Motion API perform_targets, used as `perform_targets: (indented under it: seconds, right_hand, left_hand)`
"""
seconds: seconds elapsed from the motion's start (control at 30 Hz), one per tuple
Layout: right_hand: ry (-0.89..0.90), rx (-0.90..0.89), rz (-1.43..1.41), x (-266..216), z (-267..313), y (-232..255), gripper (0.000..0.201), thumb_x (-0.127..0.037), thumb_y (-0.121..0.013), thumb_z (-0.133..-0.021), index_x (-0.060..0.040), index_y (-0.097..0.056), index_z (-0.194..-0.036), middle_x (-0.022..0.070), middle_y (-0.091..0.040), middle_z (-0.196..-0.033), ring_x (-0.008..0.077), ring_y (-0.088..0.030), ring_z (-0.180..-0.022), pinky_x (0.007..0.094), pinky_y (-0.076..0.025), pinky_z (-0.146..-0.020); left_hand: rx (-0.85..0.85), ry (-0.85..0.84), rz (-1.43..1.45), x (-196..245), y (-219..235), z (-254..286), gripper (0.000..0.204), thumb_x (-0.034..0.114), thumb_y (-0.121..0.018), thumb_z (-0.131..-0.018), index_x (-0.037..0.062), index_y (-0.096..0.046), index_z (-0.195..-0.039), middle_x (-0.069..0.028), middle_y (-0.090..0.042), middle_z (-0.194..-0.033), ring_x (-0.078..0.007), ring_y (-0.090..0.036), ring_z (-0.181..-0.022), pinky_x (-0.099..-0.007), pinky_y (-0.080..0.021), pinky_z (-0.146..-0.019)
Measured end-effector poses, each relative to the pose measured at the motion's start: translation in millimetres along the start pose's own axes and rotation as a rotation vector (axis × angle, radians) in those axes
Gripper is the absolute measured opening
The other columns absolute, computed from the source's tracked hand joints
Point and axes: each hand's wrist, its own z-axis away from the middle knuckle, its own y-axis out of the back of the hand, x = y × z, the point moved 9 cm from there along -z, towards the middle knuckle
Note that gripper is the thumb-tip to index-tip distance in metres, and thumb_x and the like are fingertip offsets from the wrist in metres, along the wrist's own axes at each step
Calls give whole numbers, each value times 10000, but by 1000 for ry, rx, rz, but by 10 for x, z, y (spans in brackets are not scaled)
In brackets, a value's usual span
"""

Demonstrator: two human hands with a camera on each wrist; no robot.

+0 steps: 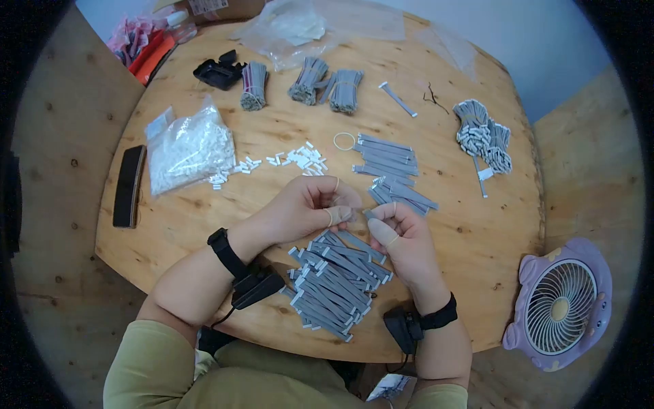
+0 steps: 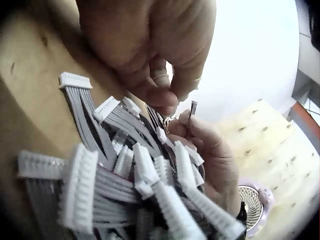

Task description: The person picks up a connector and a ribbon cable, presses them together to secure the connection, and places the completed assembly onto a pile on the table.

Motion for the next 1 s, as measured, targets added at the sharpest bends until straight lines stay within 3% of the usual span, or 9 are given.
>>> perform_targets:
  seconds: [0.23, 0.33, 1.0]
  right_hand:
    - [10, 5, 8, 42, -7, 14, 74, -76, -581, -783, -37, -533, -823, -20, -519, -639, 34, -464, -539, 161, -371, -494]
    - [7, 18, 32, 37, -3, 13, 74, -78, -582, -781, -38, -534, -820, -22, -519, -640, 33, -465, -538, 160, -370, -495]
    - [-15, -24, 40, 43, 2, -27, 68, -75, -575, -781, -39, -543, -829, -30, -520, -665, 26, -461, -540, 152, -357, -485]
  left_hand:
    - [-48, 6, -232, 17, -68, 11, 159, 119, -594, -803, 2, -590, -911, -34, -615, -811, -59, -550, -664, -186, -444, -564]
    - [-15, 121, -118, 24, -69, 31, 176, 156, -592, -809, 6, -593, -901, -25, -612, -790, -53, -547, -649, -177, -428, -530]
    - [5, 71, -56, -22, -50, 0, 160, 134, -563, -827, -5, -577, -906, -16, -592, -779, -56, -531, -657, -184, -431, -571]
